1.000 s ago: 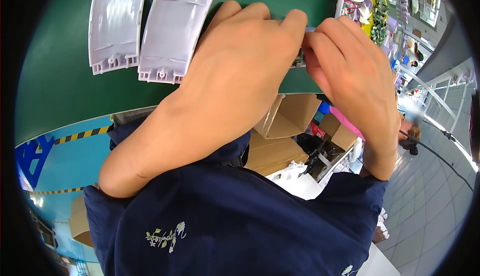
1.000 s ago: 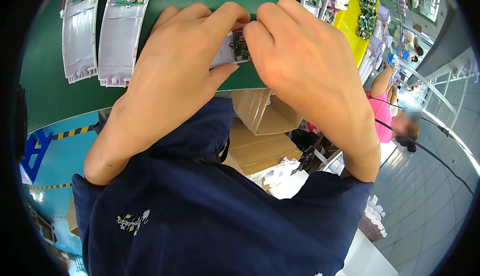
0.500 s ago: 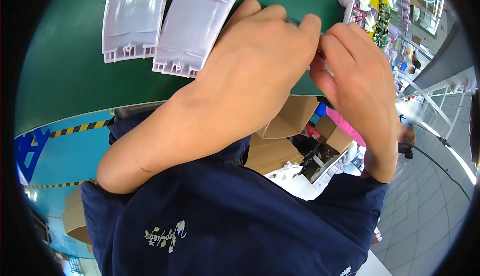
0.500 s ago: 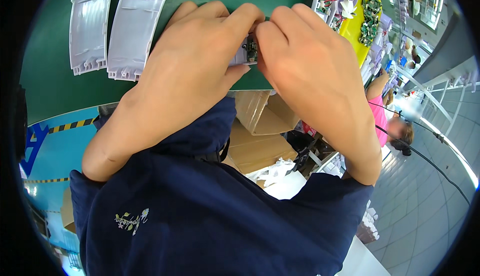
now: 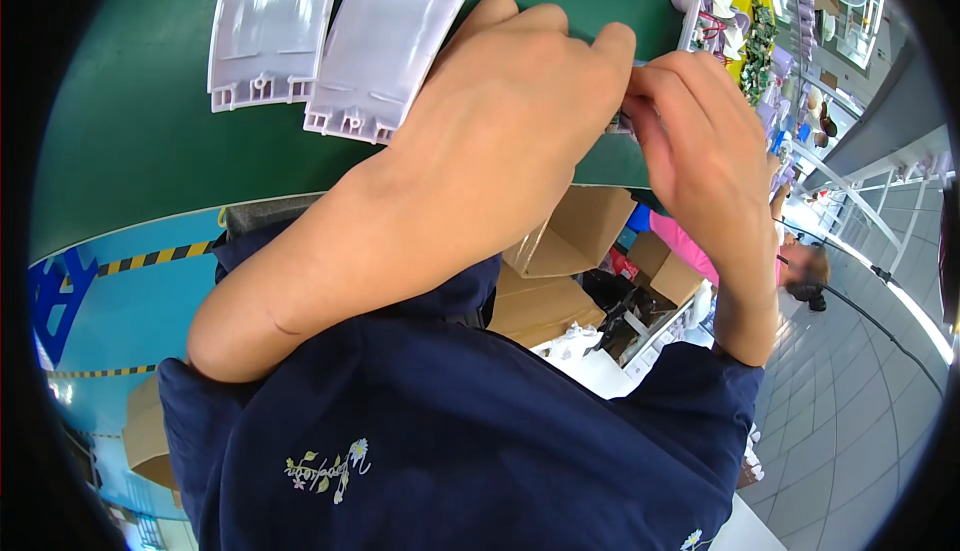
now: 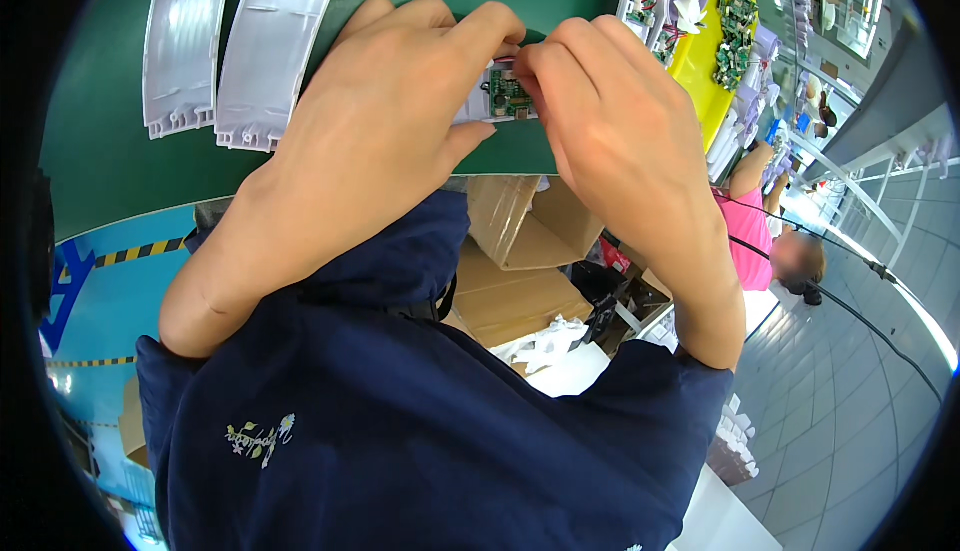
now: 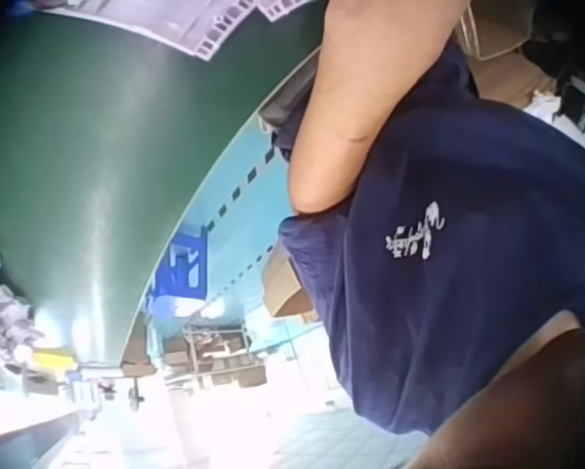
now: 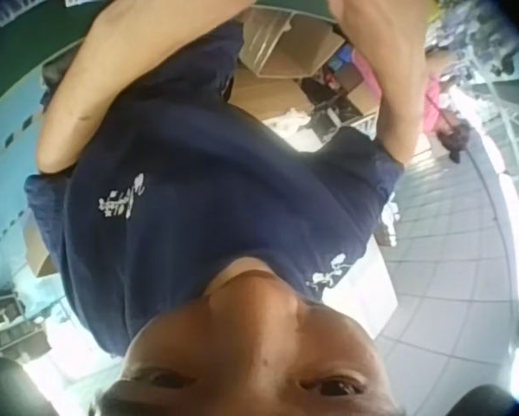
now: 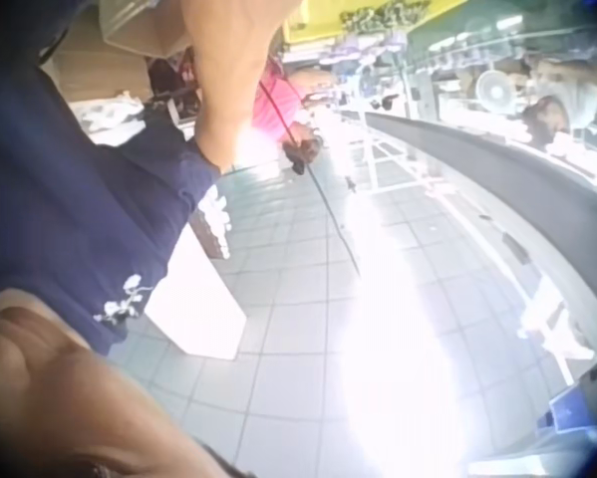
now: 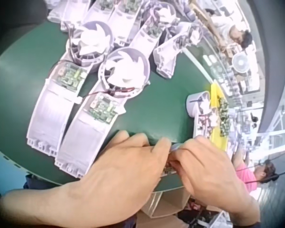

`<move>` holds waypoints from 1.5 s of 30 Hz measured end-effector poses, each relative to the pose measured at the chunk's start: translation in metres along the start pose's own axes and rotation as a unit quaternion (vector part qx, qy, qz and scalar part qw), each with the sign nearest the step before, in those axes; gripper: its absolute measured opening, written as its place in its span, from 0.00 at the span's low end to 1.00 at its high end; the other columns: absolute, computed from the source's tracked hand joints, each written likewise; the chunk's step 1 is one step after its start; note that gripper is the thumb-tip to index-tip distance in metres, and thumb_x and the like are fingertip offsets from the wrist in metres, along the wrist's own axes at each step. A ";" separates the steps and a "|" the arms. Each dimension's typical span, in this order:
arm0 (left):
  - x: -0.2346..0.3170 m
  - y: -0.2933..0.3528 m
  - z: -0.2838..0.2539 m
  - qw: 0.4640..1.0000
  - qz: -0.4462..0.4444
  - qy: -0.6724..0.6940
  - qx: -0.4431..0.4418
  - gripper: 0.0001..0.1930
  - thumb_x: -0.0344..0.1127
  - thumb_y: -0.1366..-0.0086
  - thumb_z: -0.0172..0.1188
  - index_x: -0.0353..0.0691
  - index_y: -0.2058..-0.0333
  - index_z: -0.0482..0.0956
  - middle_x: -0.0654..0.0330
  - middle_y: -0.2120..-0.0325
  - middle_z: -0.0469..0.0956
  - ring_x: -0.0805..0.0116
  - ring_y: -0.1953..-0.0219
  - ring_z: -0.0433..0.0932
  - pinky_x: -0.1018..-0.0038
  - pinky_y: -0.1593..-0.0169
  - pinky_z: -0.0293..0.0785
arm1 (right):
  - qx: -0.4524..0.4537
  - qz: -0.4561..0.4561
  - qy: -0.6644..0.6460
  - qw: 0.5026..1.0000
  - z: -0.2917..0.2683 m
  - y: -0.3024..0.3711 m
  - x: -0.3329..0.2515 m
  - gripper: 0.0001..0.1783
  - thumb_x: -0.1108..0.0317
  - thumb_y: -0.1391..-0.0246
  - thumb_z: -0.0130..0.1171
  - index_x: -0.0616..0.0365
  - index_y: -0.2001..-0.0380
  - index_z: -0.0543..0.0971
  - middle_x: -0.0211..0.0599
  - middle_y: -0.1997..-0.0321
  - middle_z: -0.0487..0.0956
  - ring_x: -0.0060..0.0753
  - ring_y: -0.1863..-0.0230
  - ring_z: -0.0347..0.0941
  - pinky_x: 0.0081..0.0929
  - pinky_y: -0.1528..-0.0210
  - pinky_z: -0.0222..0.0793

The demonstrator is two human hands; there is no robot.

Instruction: Assembling portable electronic fans on an assembly line.

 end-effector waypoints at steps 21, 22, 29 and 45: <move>0.001 0.000 -0.002 0.999 -0.018 -0.011 -0.026 0.24 0.26 0.48 0.73 0.41 0.53 0.75 0.53 0.67 0.79 0.50 0.61 0.77 0.59 0.54 0.69 | -0.051 0.058 -0.037 0.996 -0.009 -0.005 0.003 0.06 0.74 0.48 0.66 0.59 0.67 0.78 0.37 0.68 0.76 0.45 0.64 0.74 0.40 0.64 0.72; 0.000 0.000 -0.002 0.999 -0.018 -0.010 -0.026 0.24 0.26 0.48 0.72 0.41 0.53 0.75 0.53 0.68 0.80 0.50 0.61 0.77 0.60 0.55 0.69 | -0.052 0.059 -0.038 0.996 -0.010 -0.006 0.003 0.06 0.74 0.48 0.66 0.59 0.67 0.78 0.37 0.68 0.76 0.45 0.64 0.74 0.40 0.64 0.72; 0.000 0.001 -0.001 1.000 -0.017 -0.015 -0.019 0.24 0.26 0.49 0.72 0.42 0.53 0.75 0.55 0.69 0.79 0.50 0.62 0.77 0.60 0.56 0.69 | -0.110 0.076 -0.082 0.988 -0.015 -0.017 0.009 0.08 0.79 0.49 0.63 0.63 0.63 0.80 0.43 0.69 0.78 0.48 0.65 0.78 0.38 0.63 0.72; -0.001 0.003 0.002 0.999 0.012 0.025 0.027 0.33 0.23 0.51 0.73 0.34 0.46 0.68 0.55 0.71 0.79 0.55 0.62 0.79 0.62 0.55 0.68 | -0.027 0.121 -0.223 0.967 -0.010 -0.004 0.017 0.10 0.73 0.46 0.64 0.59 0.59 0.82 0.38 0.60 0.82 0.44 0.58 0.79 0.37 0.55 0.75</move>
Point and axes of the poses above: each hand's wrist, its own y-axis away from the middle knuckle, its own z-axis out of the palm, x = y × z, the point moved 1 cm from there along -y, towards the middle knuckle
